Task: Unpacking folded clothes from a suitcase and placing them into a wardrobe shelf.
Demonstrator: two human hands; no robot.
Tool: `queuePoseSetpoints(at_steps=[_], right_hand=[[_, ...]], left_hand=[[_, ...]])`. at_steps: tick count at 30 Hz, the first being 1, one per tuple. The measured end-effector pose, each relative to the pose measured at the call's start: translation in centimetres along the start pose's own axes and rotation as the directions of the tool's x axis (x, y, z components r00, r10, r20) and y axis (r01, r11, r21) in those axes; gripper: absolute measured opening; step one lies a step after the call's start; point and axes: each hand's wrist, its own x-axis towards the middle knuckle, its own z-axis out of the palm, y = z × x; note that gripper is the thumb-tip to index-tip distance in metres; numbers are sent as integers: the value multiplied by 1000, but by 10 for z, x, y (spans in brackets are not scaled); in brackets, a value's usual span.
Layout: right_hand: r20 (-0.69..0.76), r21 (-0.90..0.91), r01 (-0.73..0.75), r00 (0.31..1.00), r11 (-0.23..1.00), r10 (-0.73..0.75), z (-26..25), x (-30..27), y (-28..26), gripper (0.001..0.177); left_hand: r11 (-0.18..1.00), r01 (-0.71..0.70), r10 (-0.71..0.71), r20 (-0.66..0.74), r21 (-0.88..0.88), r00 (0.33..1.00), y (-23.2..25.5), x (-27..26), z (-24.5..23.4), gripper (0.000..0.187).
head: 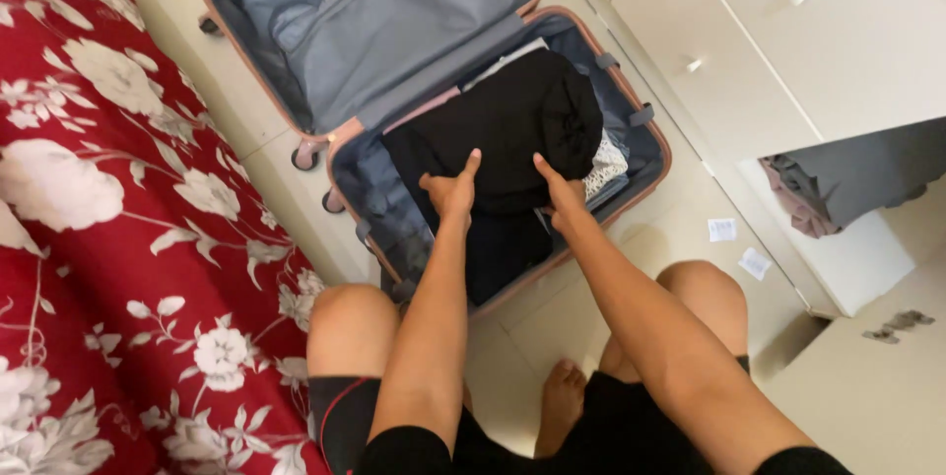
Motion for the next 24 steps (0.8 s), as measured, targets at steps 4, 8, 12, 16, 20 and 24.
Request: queuePoseSetpoints(at_steps=[4, 8, 12, 16, 20, 24], right_hand=[[5, 158, -170, 985, 973, 171, -7, -3, -9, 87], [101, 187, -402, 916, 896, 389, -26, 5, -16, 92], [304, 254, -418, 891, 872, 338, -40, -3, -14, 73], [229, 366, -147, 971, 919, 64, -59, 2, -11, 59], [309, 557, -51, 939, 829, -150, -87, -34, -35, 55], [272, 641, 108, 894, 760, -356, -111, -101, -95, 56]], left_hand=[[996, 85, -89, 157, 30, 984, 7, 5, 13, 88], [967, -257, 251, 209, -2, 945, -6, -8, 35, 64], [809, -540, 466, 306, 231, 830, 12, -72, 48, 47], [580, -814, 750, 406, -28, 521, 45, -157, 10, 72], [495, -867, 742, 542, -48, 394, 73, -215, -17, 81], [144, -982, 778, 627, -119, 38, 81, -275, -39, 62]])
